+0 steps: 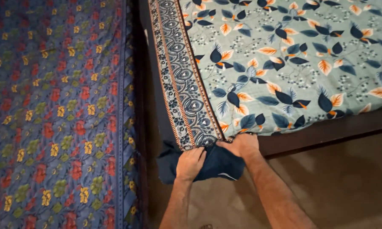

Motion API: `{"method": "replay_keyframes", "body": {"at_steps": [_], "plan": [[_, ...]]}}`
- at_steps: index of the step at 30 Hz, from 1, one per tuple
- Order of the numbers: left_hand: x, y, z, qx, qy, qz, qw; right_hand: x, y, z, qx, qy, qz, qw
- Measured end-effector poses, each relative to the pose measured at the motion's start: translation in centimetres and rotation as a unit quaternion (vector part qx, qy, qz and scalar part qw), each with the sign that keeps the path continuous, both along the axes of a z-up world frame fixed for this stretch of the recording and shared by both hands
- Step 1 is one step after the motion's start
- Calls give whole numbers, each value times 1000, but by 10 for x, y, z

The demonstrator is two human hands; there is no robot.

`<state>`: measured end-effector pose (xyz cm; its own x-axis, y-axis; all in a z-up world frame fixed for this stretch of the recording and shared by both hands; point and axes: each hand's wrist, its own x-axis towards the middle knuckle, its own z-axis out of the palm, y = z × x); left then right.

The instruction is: The camera wearer is smoothing a blue patterned bedsheet over a mattress and tucking the edges under the mattress on a wooden bed frame.

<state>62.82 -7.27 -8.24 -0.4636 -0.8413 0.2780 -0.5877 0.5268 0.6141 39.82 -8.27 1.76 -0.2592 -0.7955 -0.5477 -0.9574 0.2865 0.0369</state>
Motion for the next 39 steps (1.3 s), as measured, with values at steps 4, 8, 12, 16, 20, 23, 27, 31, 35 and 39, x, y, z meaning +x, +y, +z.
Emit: {"method": "replay_keyframes", "body": {"at_steps": [4,8,12,16,20,23,27,31,35,39], "plan": [[12,32,71,-152,75,93,981,-1,4,-14,-156,17,29,987],[8,36,44,-140,23,228,963,-6,7,-19,-175,16,15,984],[29,-6,22,37,-41,187,981,-2,1,-10,-99,3,4,995],[48,-41,34,209,129,38,969,-2,3,-12,-83,53,21,995],[56,-56,18,262,142,-2,955,1,28,-16,-106,35,66,992],[56,-68,18,282,122,0,952,-7,41,-22,-155,56,143,976],[47,-47,3,203,94,43,974,45,50,-29,-267,-119,439,849],[41,-26,40,16,105,273,956,99,35,3,-324,-214,363,847],[52,-9,2,4,19,386,922,112,0,7,-110,-239,241,934],[70,-25,-58,301,169,375,860,128,-25,-5,-2,-175,222,959]]}}
